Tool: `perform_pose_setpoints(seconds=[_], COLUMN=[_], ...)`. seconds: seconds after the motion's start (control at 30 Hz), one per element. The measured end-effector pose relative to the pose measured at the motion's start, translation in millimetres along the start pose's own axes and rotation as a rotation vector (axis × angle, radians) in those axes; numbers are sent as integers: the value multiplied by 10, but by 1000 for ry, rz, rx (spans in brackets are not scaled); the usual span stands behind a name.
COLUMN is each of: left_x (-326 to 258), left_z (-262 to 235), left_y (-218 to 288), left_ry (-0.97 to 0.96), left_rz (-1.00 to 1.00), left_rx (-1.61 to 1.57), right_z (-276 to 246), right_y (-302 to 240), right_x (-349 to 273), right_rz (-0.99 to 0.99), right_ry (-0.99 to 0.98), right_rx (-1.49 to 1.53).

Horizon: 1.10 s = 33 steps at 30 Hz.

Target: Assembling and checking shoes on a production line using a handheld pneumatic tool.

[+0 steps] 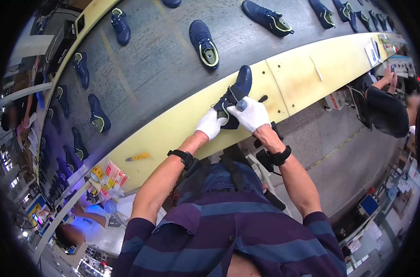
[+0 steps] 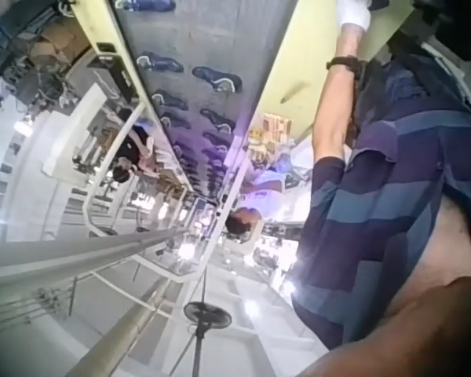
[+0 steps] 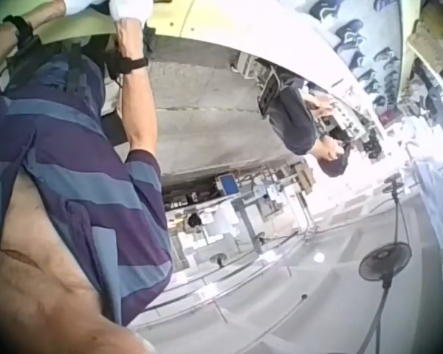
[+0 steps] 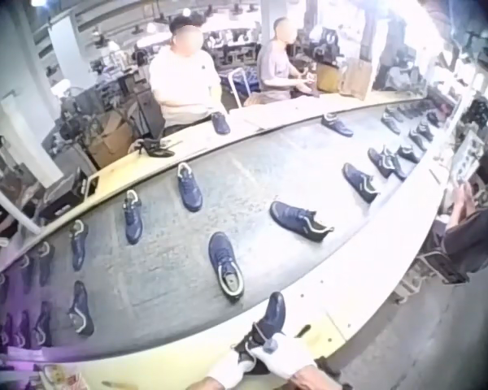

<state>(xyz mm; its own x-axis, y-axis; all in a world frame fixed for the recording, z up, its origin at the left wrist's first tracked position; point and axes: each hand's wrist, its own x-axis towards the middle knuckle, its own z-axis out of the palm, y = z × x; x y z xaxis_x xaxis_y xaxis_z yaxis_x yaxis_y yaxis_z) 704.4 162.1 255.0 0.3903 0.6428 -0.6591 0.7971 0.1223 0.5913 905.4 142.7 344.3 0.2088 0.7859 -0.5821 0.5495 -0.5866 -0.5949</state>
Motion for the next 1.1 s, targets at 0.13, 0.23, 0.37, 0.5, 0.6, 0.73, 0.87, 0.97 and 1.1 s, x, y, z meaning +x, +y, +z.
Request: perform_pose_setpoints(seconds=[0.13,0.23,0.37,0.5,0.6,0.73,0.87,0.97,1.1], left_x=[65,67,-39,-8,-24,76,156,75,17], left_z=[-27,-16,-117,-71,-76,-88,12,-93,-111], left_y=[-125,-130,86,-45,-17,72,-192,-124,-309], left_ry=[-15,-51,-73,-62,14,-50,-26,-98,-91], left_rz=[39,60,130,59,155,84,61,41,158], left_rx=[-57,-42,-152,-81,-108,8,-98,-98,-250], right_z=[2,5,63,-5,-11,-51,-76,-140,-357], right_y=[171,394,689,626,434,146,25,240,567], right_x=[-146,-271,-417,-431,-368,26,77,-82,-302], right_rz=[-5,28,25,47,-10,-109,-252,-183,-23], right_ry=[-3,-8,18,6,7,48,150,-2,-197], right_rx=[-10,27,32,-42,6,13,-52,-125,-180])
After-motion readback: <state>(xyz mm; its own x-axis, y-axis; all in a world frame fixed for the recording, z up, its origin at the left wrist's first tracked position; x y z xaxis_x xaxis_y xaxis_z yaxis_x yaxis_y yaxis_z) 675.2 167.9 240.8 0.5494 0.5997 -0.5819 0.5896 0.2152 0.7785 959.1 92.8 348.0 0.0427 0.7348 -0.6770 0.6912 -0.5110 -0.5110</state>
